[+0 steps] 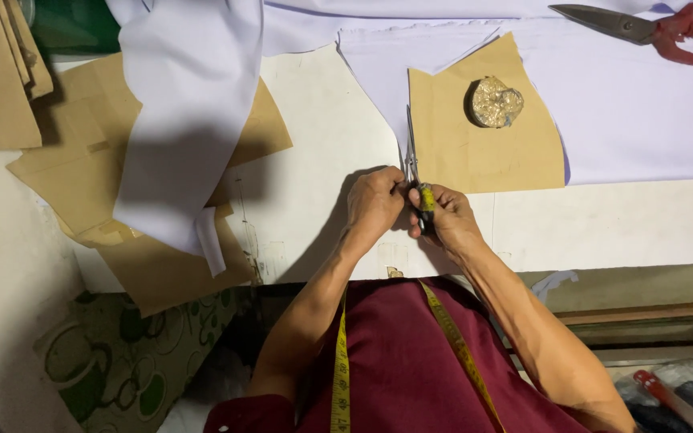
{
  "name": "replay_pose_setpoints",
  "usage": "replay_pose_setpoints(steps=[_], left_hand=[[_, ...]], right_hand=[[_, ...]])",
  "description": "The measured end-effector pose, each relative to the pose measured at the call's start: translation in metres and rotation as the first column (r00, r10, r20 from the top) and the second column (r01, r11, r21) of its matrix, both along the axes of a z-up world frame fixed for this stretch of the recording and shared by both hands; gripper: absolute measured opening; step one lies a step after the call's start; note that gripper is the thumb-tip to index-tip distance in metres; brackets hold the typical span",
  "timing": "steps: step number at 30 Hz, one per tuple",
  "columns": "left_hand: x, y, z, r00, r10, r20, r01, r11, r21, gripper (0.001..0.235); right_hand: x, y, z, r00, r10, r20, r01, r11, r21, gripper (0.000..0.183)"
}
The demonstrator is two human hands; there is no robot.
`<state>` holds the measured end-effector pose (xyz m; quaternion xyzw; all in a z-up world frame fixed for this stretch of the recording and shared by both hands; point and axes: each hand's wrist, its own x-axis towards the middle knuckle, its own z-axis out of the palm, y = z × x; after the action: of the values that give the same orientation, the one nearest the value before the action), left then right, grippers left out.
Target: A person in a sewing factory environment uses paper patterns to trace and cut specific shapes out of white fabric using scissors, pencils, and measuring tape.
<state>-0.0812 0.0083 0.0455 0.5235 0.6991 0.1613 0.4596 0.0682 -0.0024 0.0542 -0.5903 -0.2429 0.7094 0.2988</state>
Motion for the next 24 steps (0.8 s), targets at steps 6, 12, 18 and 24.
replay_pose_setpoints(steps=[6, 12, 18, 24], left_hand=[[-0.001, 0.005, 0.004, 0.999, -0.044, -0.01, 0.044, 0.998, -0.054, 0.023], [-0.003, 0.012, 0.018, 0.998, -0.051, -0.03, 0.048, 0.994, -0.094, 0.02], [-0.004, 0.009, 0.013, 0.999, -0.037, 0.014, 0.037, 0.997, -0.067, 0.019], [-0.004, 0.011, 0.002, 0.999, -0.048, -0.006, 0.047, 0.995, -0.09, 0.017]], right_hand=[[-0.006, 0.017, 0.039, 1.0, 0.0, 0.023, 0.001, 0.999, -0.039, 0.036], [-0.013, 0.034, 0.045, 1.0, 0.017, -0.013, -0.018, 0.999, -0.051, 0.039], [-0.013, 0.033, 0.032, 1.0, -0.005, 0.001, 0.005, 1.0, -0.021, 0.03], [-0.017, 0.05, 0.043, 1.0, 0.01, -0.024, -0.011, 0.999, -0.034, 0.037]])
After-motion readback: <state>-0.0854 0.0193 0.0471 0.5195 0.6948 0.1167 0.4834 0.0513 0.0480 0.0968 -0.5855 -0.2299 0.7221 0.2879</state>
